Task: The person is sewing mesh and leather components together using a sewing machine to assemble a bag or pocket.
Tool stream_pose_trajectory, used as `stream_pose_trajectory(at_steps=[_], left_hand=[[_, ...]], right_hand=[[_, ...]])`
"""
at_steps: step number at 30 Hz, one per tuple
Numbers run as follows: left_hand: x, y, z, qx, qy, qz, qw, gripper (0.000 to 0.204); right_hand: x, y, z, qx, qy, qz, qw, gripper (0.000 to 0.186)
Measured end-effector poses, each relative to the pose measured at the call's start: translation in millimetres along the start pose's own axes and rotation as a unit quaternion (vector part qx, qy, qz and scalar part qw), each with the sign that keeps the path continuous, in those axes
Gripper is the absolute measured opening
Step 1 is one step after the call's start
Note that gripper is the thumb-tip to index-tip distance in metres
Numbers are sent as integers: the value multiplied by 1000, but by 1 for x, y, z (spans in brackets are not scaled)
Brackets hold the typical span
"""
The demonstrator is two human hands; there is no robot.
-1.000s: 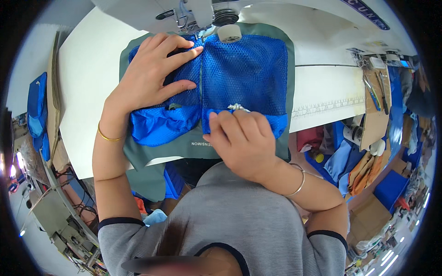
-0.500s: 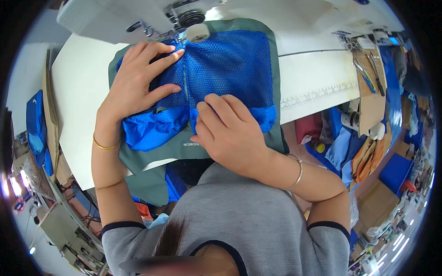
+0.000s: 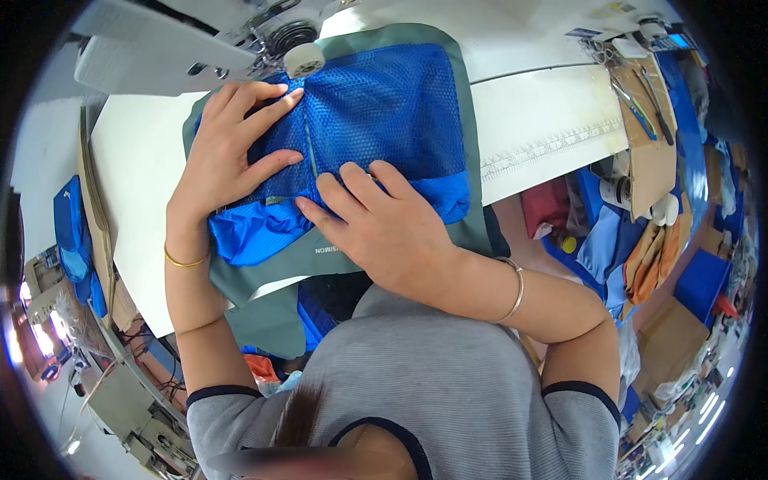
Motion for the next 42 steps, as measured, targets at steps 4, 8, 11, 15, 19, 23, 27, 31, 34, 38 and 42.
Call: stream_pose_trajectory(at_steps=[4,8,11,15,19,23,27,31,34,38,42], left_hand=[[2,2,-1,-3,6,-1,1000,64],[2,4,-3,1,8,7,1000,64],[4,5,-3,3,13,10,1000,64],[4,5,-3,0,12,9,1000,63],[4,3,-4,4,14,6,1000,63],[3,3,-4,8,14,13,1000,63],[2,3,-3,3,11,6,1000,62],[-2,2,5,-35,-1,-11,999,57],[2,3,-1,1,17,3,1000,61],[1,2,0,0,19,3,1000,61],[3,-1,-3,9,48,7,999,61]], right_hand=[[-1,2,-2,13,11,-2,1000,46],[-2,2,-2,9,7,-12,1000,49],[-3,1,0,-5,7,-15,1000,53],[-6,-3,0,2,-19,-15,1000,53],[-7,-4,2,3,-38,-10,999,50],[-9,-4,4,5,-39,-8,999,51],[-7,-2,2,7,-41,-5,999,53],[-6,-3,3,3,-48,2,999,52],[-5,-3,5,-5,-54,4,999,51],[-5,-4,7,-15,-63,1,998,51],[-6,-6,9,-13,-60,13,998,50]])
Point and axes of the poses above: each hand's wrist, its own y-axis away from the middle knuckle, its own z-axis out of the back of the hand, x = y × z, the point moved 10 cm from there along -y, towards the middle knuckle, and after that the axes turned 13 degrees about -y, right-handed, at the moved point
